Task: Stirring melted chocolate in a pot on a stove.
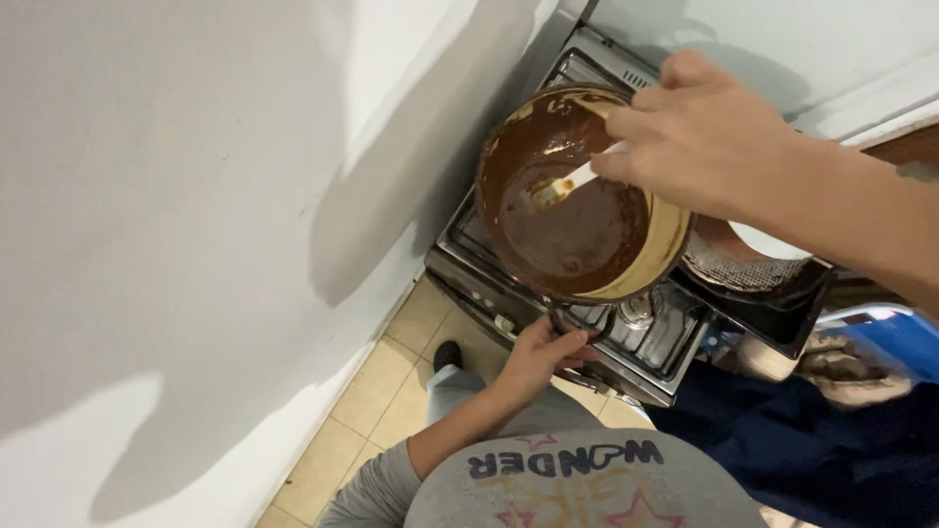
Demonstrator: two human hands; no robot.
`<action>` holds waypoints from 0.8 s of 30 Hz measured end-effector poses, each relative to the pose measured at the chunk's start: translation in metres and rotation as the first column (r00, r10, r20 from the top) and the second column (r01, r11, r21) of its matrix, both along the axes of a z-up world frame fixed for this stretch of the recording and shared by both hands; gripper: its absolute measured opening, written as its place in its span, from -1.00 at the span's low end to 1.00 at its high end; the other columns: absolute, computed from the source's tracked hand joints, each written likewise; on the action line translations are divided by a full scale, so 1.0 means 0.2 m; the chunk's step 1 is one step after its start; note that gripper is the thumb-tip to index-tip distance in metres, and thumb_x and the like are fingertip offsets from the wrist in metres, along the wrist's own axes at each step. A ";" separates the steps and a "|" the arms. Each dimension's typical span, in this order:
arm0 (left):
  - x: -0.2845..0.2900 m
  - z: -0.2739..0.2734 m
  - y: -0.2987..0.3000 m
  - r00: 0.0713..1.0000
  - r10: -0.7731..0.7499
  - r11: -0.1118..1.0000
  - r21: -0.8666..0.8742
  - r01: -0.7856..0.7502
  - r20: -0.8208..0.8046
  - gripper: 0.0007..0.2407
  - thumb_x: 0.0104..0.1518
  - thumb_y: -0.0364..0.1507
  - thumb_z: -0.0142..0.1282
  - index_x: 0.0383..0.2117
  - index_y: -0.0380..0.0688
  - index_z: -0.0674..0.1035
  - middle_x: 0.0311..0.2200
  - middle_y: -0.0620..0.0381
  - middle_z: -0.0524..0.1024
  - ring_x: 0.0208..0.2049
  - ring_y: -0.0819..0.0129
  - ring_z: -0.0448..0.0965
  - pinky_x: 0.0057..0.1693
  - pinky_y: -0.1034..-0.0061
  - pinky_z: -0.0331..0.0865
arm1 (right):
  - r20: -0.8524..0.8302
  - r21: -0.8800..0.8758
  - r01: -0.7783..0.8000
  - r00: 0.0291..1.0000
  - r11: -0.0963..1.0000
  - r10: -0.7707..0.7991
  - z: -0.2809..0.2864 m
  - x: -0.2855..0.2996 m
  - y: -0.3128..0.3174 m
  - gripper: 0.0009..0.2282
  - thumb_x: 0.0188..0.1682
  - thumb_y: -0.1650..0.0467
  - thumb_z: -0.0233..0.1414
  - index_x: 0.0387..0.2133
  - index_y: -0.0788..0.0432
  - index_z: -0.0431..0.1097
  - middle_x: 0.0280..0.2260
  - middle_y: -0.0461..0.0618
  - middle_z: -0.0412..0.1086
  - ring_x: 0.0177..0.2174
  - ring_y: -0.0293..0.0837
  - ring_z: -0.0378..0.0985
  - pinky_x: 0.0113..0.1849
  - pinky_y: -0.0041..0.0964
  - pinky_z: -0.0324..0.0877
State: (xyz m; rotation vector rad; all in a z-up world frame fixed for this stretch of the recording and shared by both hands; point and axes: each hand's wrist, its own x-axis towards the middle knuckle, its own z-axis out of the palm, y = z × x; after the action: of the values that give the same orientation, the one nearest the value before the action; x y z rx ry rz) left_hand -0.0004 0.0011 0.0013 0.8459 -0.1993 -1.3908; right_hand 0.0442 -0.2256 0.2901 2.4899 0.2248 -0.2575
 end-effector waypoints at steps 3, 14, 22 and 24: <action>0.01 0.02 0.01 1.000 -0.013 1.000 0.005 0.013 0.006 -0.80 0.23 -0.37 0.15 -0.21 -0.24 0.43 -0.04 -0.06 0.62 -0.25 0.26 0.69 -0.10 0.55 0.52 | -0.101 -0.049 -0.122 0.988 0.991 0.117 0.03 0.07 0.10 -0.82 -0.23 0.32 0.22 -0.32 -0.19 0.54 -0.42 -0.29 0.51 -0.39 -0.30 0.58 0.02 -0.22 0.22; -0.03 -0.07 -0.03 0.994 0.061 0.998 -0.014 -0.062 -0.096 -0.84 0.21 -0.51 0.19 -0.27 -0.29 0.43 -0.33 -0.05 0.57 -0.39 0.20 0.68 -0.19 0.51 0.58 | -0.199 0.061 -0.373 0.904 0.926 0.377 0.00 0.33 0.38 -0.96 -0.22 0.32 0.20 -0.52 -0.05 0.56 -0.38 -0.11 0.49 -0.38 -0.14 0.46 -0.13 -0.12 0.26; 0.00 0.01 -0.02 0.995 0.048 0.998 -0.041 -0.052 -0.090 -0.86 0.22 -0.52 0.18 -0.28 -0.31 0.44 -0.40 0.00 0.51 -0.41 0.19 0.67 -0.16 0.48 0.60 | -0.092 -0.205 -0.182 0.982 0.962 0.166 -0.08 0.51 0.05 -0.96 -0.19 0.30 0.23 -0.47 -0.17 0.57 -0.39 -0.29 0.52 -0.38 -0.26 0.56 -0.09 -0.22 0.38; 0.00 0.02 -0.01 0.995 0.046 0.999 -0.018 -0.047 -0.088 -0.84 0.21 -0.51 0.18 -0.27 -0.29 0.42 -0.38 -0.02 0.52 -0.40 0.16 0.66 -0.13 0.41 0.62 | 0.073 -0.122 -0.131 0.987 0.984 0.141 -0.14 0.51 -0.08 -0.91 -0.09 0.34 0.12 -0.48 -0.25 0.55 -0.37 -0.26 0.51 -0.34 -0.22 0.64 -0.29 -0.28 0.51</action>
State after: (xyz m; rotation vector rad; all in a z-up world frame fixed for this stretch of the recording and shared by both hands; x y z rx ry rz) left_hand -0.0003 -0.0015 0.0051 0.7671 -0.1248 -1.3773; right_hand 0.1463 -0.2425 0.2627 2.3511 0.3347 -0.1087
